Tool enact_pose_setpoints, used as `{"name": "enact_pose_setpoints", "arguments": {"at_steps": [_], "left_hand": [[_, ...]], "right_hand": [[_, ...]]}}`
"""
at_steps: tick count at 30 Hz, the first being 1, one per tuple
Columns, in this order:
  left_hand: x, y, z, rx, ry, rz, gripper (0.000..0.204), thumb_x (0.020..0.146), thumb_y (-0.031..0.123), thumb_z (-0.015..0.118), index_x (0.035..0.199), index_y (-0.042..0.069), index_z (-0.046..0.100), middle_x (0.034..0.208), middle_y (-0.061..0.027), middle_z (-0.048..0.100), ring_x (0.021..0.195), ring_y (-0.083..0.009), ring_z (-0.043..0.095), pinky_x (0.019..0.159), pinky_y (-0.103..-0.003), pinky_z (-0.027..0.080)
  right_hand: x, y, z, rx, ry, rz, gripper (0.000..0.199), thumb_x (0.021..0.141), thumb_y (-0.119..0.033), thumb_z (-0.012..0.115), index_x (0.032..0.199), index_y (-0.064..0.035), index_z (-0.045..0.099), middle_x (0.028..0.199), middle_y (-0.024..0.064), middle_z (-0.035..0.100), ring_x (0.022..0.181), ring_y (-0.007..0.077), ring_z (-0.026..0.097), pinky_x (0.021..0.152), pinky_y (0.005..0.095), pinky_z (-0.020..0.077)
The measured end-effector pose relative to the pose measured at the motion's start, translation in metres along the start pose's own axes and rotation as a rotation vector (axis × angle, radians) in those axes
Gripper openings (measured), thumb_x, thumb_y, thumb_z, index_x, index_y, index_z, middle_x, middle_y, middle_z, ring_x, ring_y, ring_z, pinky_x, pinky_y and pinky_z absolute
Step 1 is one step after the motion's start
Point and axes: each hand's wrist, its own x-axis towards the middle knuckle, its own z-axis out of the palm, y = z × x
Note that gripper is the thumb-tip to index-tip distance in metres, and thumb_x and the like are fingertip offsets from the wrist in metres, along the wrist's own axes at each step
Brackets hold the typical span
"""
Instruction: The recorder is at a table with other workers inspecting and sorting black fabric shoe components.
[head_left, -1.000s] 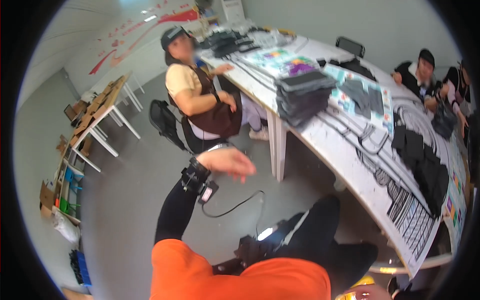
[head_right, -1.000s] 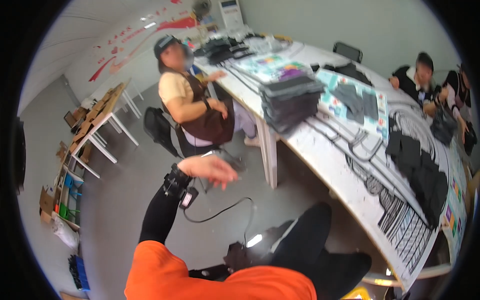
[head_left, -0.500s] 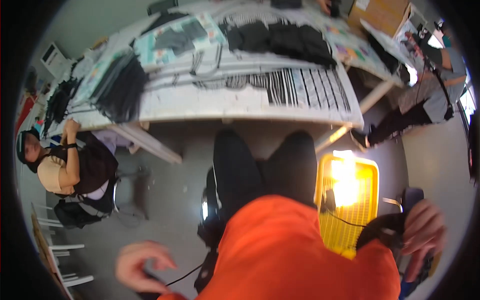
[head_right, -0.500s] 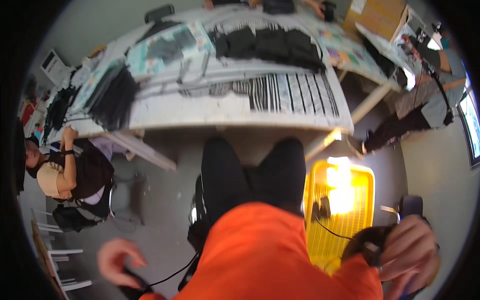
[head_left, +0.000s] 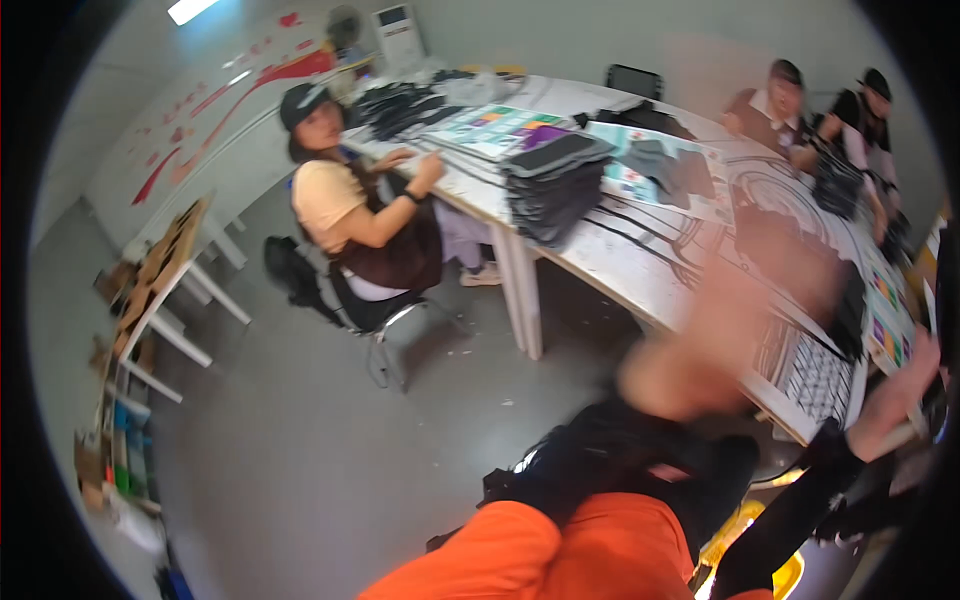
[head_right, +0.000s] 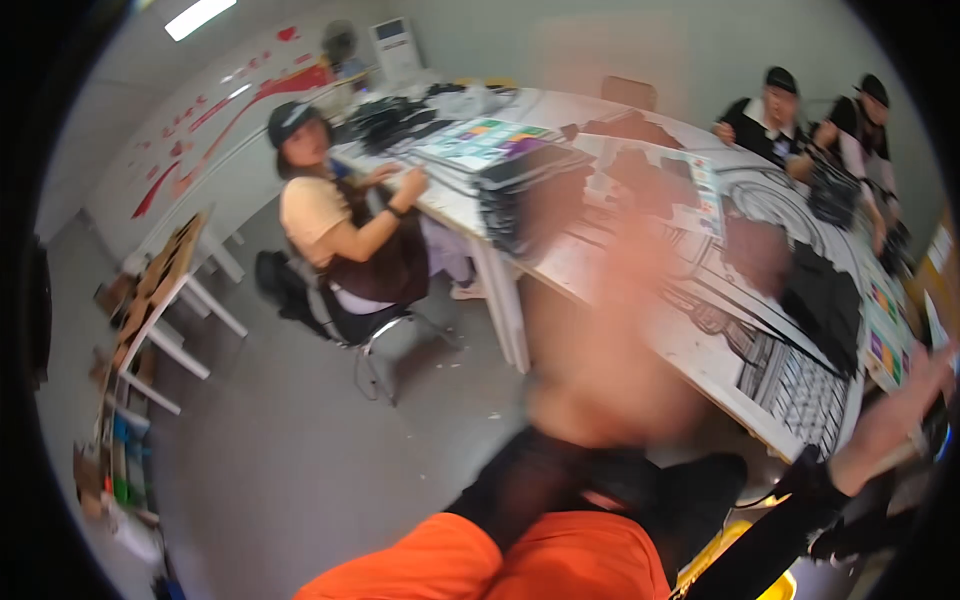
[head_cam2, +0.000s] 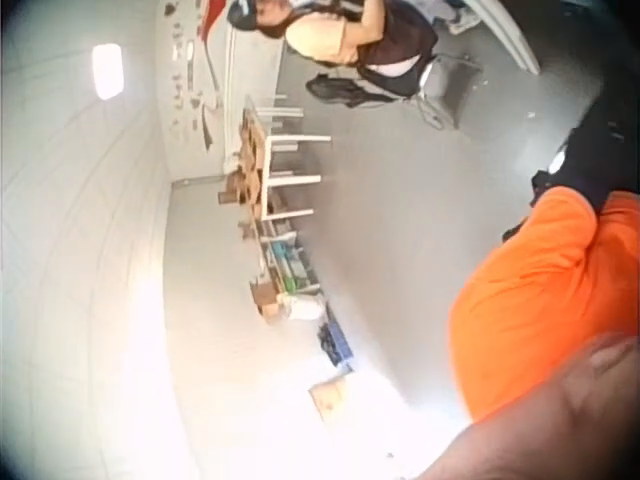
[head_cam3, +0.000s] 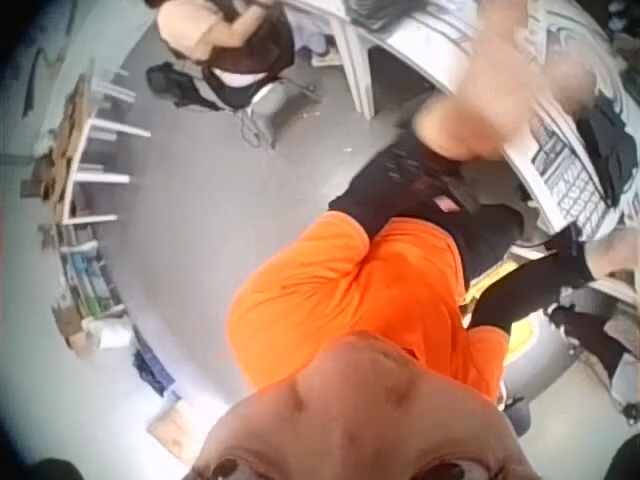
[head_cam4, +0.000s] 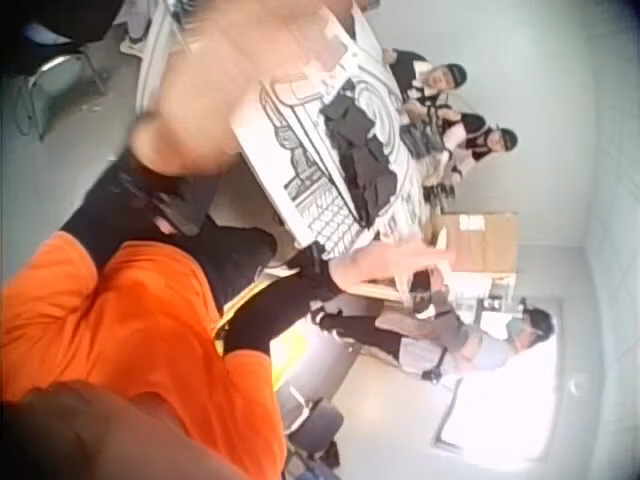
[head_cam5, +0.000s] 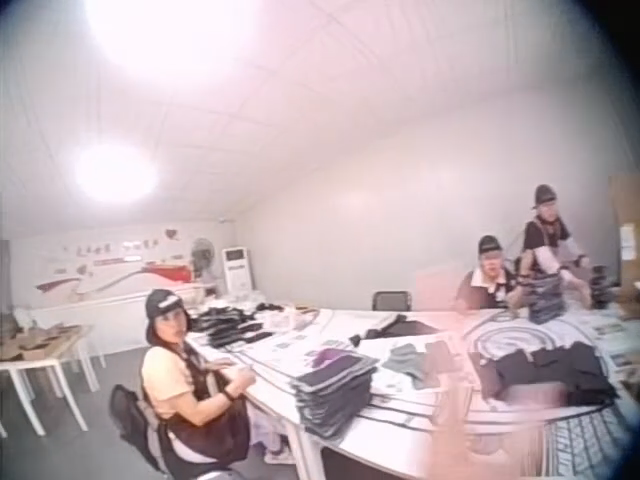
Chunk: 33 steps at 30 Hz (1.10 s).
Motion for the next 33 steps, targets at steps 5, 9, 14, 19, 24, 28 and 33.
{"name": "enact_pose_setpoints", "arguments": {"at_steps": [5, 9, 14, 19, 24, 28, 33], "left_hand": [[0.000, 0.188, 0.142, -1.270, -0.593, 0.449, 0.032, 0.078, 0.033, 0.063, 0.098, 0.014, 0.080, 0.083, -0.0117, 0.075, 0.082, -0.0368, 0.071, 0.076, -0.047, 0.057], [-0.025, 0.135, 0.125, -1.408, -0.746, 0.109, 0.036, 0.079, 0.033, 0.066, 0.107, 0.016, 0.082, 0.091, -0.0105, 0.078, 0.086, -0.0309, 0.073, 0.078, -0.042, 0.058], [-0.025, 0.104, 0.112, -1.404, -0.724, -0.062, 0.031, 0.079, 0.026, 0.067, 0.101, 0.010, 0.082, 0.091, -0.0095, 0.079, 0.084, -0.0305, 0.073, 0.077, -0.041, 0.058], [-0.019, 0.100, 0.113, -1.458, -0.645, -0.057, 0.025, 0.081, 0.018, 0.067, 0.098, 0.005, 0.080, 0.088, -0.0095, 0.078, 0.081, -0.0293, 0.073, 0.075, -0.039, 0.056], [-0.028, 0.091, 0.109, -1.467, -0.693, -0.193, 0.027, 0.080, 0.021, 0.067, 0.097, 0.004, 0.080, 0.084, -0.0097, 0.078, 0.079, -0.0281, 0.074, 0.074, -0.037, 0.057], [-0.030, 0.090, 0.113, -1.492, -0.706, -0.185, 0.027, 0.080, 0.019, 0.067, 0.098, 0.004, 0.080, 0.083, -0.0100, 0.077, 0.077, -0.0279, 0.074, 0.072, -0.037, 0.057], [-0.014, 0.067, 0.101, -1.260, -0.659, -0.247, 0.025, 0.080, 0.013, 0.068, 0.101, 0.003, 0.075, 0.083, -0.0137, 0.075, 0.082, -0.0342, 0.073, 0.076, -0.039, 0.056]], "right_hand": [[-0.035, -0.210, 0.104, 0.625, -1.177, -0.627, 0.071, 0.084, -0.007, 0.070, 0.150, 0.0010, 0.046, 0.155, 0.0221, 0.047, 0.148, 0.0378, 0.040, 0.125, 0.0500, 0.0280], [-0.105, -0.202, 0.122, 0.822, -1.305, -0.482, 0.063, 0.084, -0.004, 0.069, 0.144, 0.0003, 0.052, 0.148, 0.0185, 0.055, 0.145, 0.0365, 0.045, 0.121, 0.0506, 0.0358], [-0.114, -0.161, 0.115, 0.739, -1.310, -0.193, 0.057, 0.084, -0.001, 0.066, 0.140, -0.0006, 0.058, 0.144, 0.0183, 0.060, 0.145, 0.0371, 0.046, 0.119, 0.0472, 0.0377], [-0.108, -0.129, 0.110, 0.714, -1.077, -0.181, 0.042, 0.082, 0.002, 0.067, 0.124, 0.0024, 0.066, 0.124, 0.0217, 0.068, 0.124, 0.0415, 0.061, 0.110, 0.0450, 0.0464], [-0.119, -0.134, 0.110, 0.750, -1.051, -0.132, 0.042, 0.078, 0.007, 0.067, 0.119, 0.0019, 0.066, 0.121, 0.0212, 0.068, 0.122, 0.0406, 0.062, 0.107, 0.0446, 0.0479], [-0.123, -0.133, 0.103, 0.743, -1.044, -0.071, 0.045, 0.075, 0.009, 0.068, 0.119, 0.0009, 0.066, 0.121, 0.0211, 0.067, 0.121, 0.0402, 0.062, 0.106, 0.0443, 0.0486], [-0.125, -0.118, 0.098, 0.783, -1.046, -0.018, 0.041, 0.078, 0.005, 0.067, 0.119, 0.0021, 0.066, 0.122, 0.0210, 0.067, 0.122, 0.0397, 0.062, 0.108, 0.0434, 0.0475]]}}
